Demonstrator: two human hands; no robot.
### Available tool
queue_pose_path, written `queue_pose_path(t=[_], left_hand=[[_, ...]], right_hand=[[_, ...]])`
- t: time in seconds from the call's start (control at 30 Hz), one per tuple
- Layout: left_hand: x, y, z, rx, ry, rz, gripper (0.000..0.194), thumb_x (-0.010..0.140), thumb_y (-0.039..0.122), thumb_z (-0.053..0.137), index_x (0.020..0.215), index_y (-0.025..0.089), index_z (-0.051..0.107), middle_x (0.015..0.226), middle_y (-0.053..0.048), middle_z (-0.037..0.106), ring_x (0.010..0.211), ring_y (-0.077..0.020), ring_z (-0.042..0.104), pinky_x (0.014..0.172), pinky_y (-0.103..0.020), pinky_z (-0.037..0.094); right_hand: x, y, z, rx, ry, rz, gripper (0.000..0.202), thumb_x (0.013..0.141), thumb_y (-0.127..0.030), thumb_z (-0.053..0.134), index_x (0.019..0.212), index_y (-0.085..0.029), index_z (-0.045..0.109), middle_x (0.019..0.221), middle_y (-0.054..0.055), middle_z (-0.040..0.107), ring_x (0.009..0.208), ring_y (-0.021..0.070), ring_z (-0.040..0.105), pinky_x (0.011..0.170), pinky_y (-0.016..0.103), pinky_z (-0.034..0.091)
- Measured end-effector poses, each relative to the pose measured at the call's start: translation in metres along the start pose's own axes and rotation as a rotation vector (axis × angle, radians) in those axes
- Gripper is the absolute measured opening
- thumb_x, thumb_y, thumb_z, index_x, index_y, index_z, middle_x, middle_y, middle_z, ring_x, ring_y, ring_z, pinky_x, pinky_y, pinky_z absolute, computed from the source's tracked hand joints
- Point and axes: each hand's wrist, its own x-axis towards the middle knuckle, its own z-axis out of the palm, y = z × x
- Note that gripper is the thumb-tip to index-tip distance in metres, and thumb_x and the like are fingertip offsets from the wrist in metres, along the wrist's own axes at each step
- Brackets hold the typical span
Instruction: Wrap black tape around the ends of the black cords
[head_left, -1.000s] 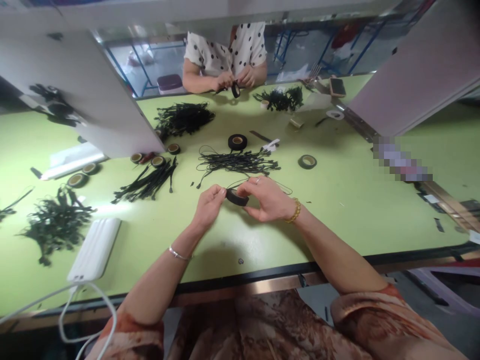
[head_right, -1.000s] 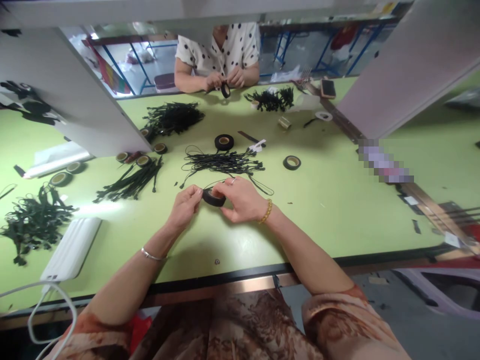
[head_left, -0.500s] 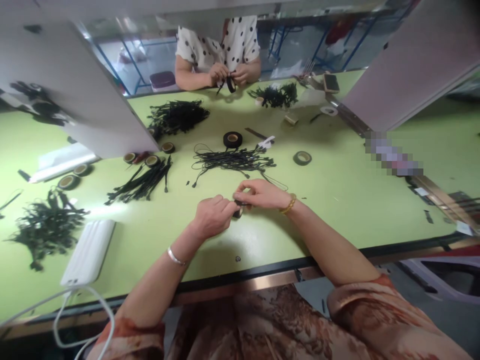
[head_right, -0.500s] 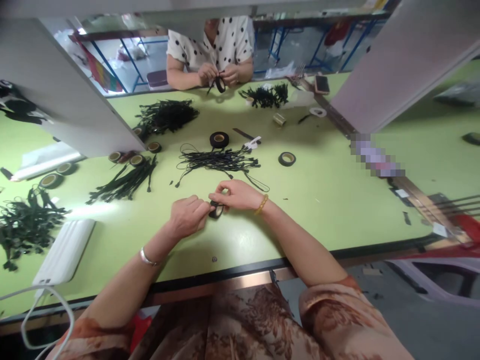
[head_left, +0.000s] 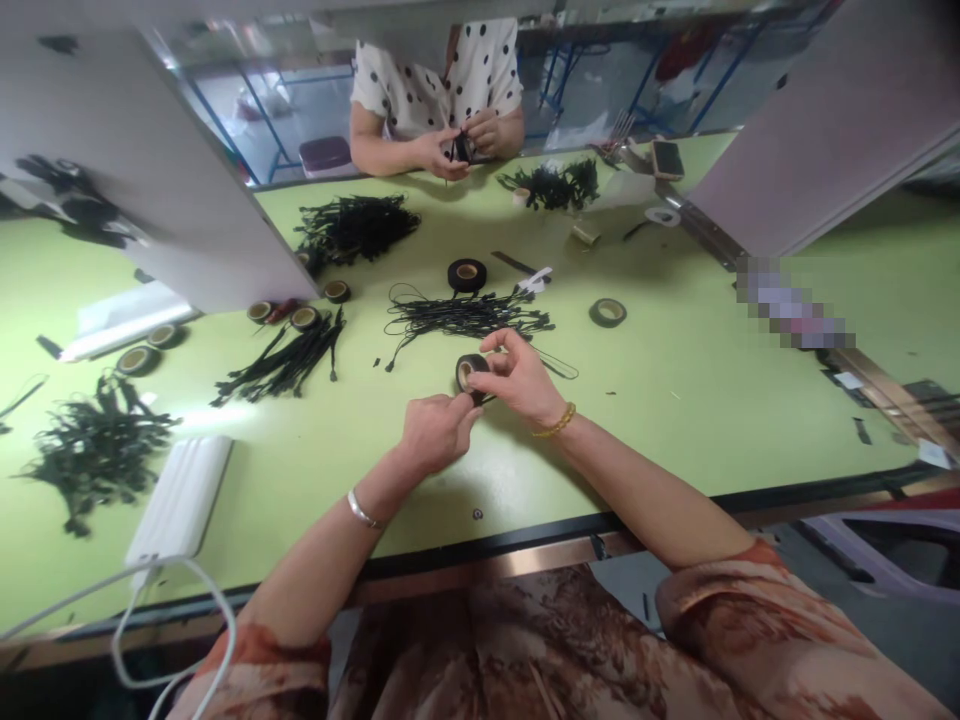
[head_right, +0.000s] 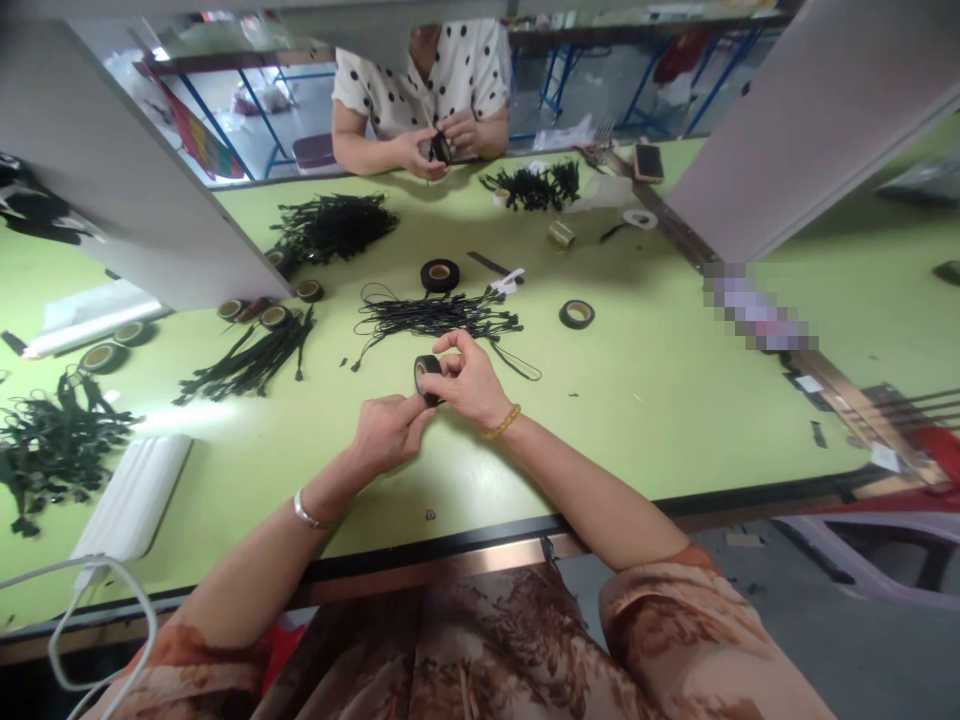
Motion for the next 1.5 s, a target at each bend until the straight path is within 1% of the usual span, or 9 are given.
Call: queue_pose_path(t=[0.17, 0.33, 0.5, 0.67, 0.83, 1.03, 1.17, 1.3, 1.5], left_hand=[[0.005, -0.002, -0.004, -0.32, -0.068, -0.249, 0.03, 0.095, 0.036, 0.041, 0.095, 0.019, 0.065, 0.063, -0.003, 0.061, 0.055, -0.0155, 0.05, 0.058, -0.027, 0.031], [0.01, -0.008, -0.003, -0.824, 0.048, -0.365, 0.023, 0.094, 0.037, 0.046, 0.09, 0.018, 0.058, 0.073, 0.0, 0.058, 0.065, -0.0124, 0.05, 0.063, -0.024, 0.039], [0.013, -0.01, -0.009, -1.44, 0.021, -0.666, 0.028, 0.088, 0.042, 0.056, 0.076, 0.02, 0.042, 0.053, 0.01, 0.028, 0.042, -0.0055, 0.021, 0.041, -0.018, 0.016], [0.016, -0.011, -0.018, -1.734, -0.009, -0.697, 0.034, 0.081, 0.041, 0.062, 0.069, 0.021, 0.038, 0.048, 0.011, 0.018, 0.04, -0.0045, 0.011, 0.036, -0.017, 0.009], [0.016, -0.016, -0.01, -1.611, 0.021, -0.689, 0.036, 0.081, 0.049, 0.064, 0.074, 0.02, 0.042, 0.049, 0.012, 0.022, 0.04, -0.0046, 0.014, 0.038, -0.018, 0.011], [0.014, -0.028, 0.003, -0.962, 0.125, -0.483, 0.029, 0.088, 0.044, 0.055, 0.075, 0.018, 0.052, 0.062, 0.004, 0.046, 0.059, -0.01, 0.04, 0.055, -0.022, 0.034], [0.013, -0.029, 0.001, -0.696, 0.099, -0.449, 0.022, 0.091, 0.035, 0.048, 0.077, 0.019, 0.054, 0.068, 0.002, 0.052, 0.067, -0.0133, 0.047, 0.065, -0.025, 0.038], [0.013, -0.022, -0.003, -0.539, 0.043, -0.554, 0.016, 0.091, 0.036, 0.048, 0.087, 0.021, 0.053, 0.062, 0.004, 0.051, 0.057, -0.014, 0.045, 0.059, -0.026, 0.033], [0.009, -0.018, -0.002, -0.473, 0.042, -0.461, 0.027, 0.093, 0.038, 0.043, 0.076, 0.021, 0.054, 0.057, 0.003, 0.049, 0.055, -0.0138, 0.044, 0.058, -0.025, 0.03]], right_hand=[[-0.005, -0.007, -0.005, 0.013, -0.029, -0.177, 0.043, 0.067, -0.028, 0.075, 0.092, -0.024, 0.04, 0.058, -0.01, 0.049, 0.048, 0.008, 0.042, 0.048, 0.022, 0.032], [-0.008, -0.016, -0.013, -0.098, -0.159, -0.262, 0.041, 0.073, -0.029, 0.073, 0.098, -0.024, 0.041, 0.063, -0.009, 0.052, 0.048, 0.0074, 0.041, 0.047, 0.022, 0.031], [-0.001, -0.015, -0.025, -0.304, -0.421, -0.309, 0.032, 0.074, -0.022, 0.069, 0.096, -0.02, 0.046, 0.083, -0.001, 0.061, 0.06, 0.0093, 0.053, 0.053, 0.024, 0.042], [0.004, -0.01, -0.029, -0.437, -0.438, -0.357, 0.025, 0.073, -0.019, 0.066, 0.092, -0.018, 0.051, 0.085, 0.0, 0.059, 0.066, 0.0108, 0.054, 0.061, 0.026, 0.047], [0.006, -0.009, -0.031, -0.456, -0.469, -0.351, 0.026, 0.07, -0.015, 0.062, 0.093, -0.018, 0.051, 0.088, 0.002, 0.06, 0.068, 0.0116, 0.056, 0.063, 0.027, 0.048], [0.011, 0.0, -0.03, -0.655, -0.431, -0.26, 0.034, 0.063, -0.008, 0.057, 0.095, -0.018, 0.049, 0.09, 0.003, 0.067, 0.06, 0.0108, 0.055, 0.057, 0.024, 0.042], [0.016, 0.015, -0.026, -0.685, -0.373, -0.23, 0.032, 0.062, -0.008, 0.057, 0.092, -0.018, 0.05, 0.095, 0.005, 0.071, 0.06, 0.011, 0.056, 0.057, 0.024, 0.041], [0.019, 0.022, -0.022, -0.434, -0.31, -0.106, 0.025, 0.066, -0.008, 0.058, 0.087, -0.018, 0.051, 0.092, 0.006, 0.074, 0.066, 0.0126, 0.063, 0.059, 0.024, 0.047], [0.024, 0.017, -0.02, -0.014, -0.192, 0.295, 0.012, 0.081, -0.021, 0.062, 0.089, -0.017, 0.054, 0.072, 0.006, 0.075, 0.033, 0.0077, 0.045, 0.033, 0.02, 0.032]])
